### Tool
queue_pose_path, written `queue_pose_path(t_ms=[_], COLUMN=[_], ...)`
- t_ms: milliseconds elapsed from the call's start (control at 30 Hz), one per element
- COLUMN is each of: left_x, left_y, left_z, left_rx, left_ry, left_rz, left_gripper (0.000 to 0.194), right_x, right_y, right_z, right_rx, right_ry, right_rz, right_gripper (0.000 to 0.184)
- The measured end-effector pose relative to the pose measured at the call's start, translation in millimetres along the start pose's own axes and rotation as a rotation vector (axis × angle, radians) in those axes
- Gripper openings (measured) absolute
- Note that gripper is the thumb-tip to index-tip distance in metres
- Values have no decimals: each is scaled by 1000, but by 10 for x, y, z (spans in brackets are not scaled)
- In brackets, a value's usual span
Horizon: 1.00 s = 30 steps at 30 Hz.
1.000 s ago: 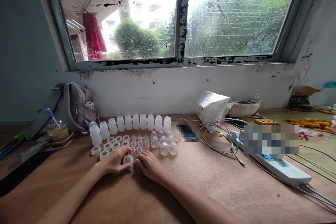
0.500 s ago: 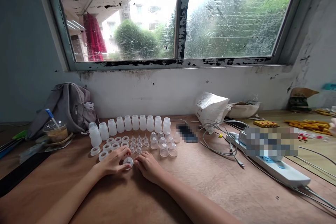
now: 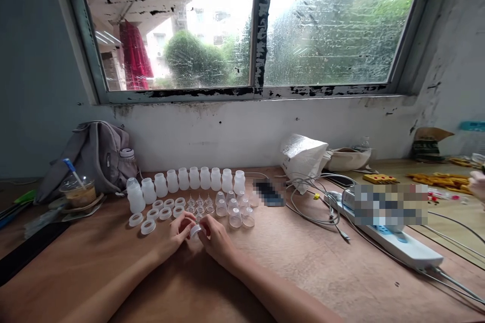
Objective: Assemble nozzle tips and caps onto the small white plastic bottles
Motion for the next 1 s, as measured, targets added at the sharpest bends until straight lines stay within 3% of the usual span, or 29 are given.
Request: queue_pose_path(t_ms=[100,267,533,700,800,900,1000], left_x=[-29,-107,-143,-139,-130,-56,224], left_y=[8,-8,43,109,210,269,154], left_z=[-28,-57,-84,-105,-138,-126,15], left_rx=[15,5,-14,-39,-88,-119,-9], left_ry=[67,8,-1,-6,-16,10,162], left_rz=[-21,-61,-85,-5,74,194,420], left_gripper=[22,16,32,32,22,17,24], right_x=[23,69,127,96,65,56,92], right_y=[86,144,136,153,103,51,56], right_z=[9,34,72,60,41,23,17], right_rx=[-51,-109,-136,-105,-22,40,34], right_ry=[45,61,98,59,-6,-68,-72], right_rz=[-21,-52,-42,-41,-50,-58,-61], right_gripper=[9,12,17,21,20,27,37])
Point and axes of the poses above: each hand's wrist, its own z-axis towards the middle knuckle, its own x-axis out of the back of the hand, y = z × x, the point moved 6 cm from there along z, towards the middle knuckle, and after that the axes turned 7 degrees about x, right-handed, at the moved point
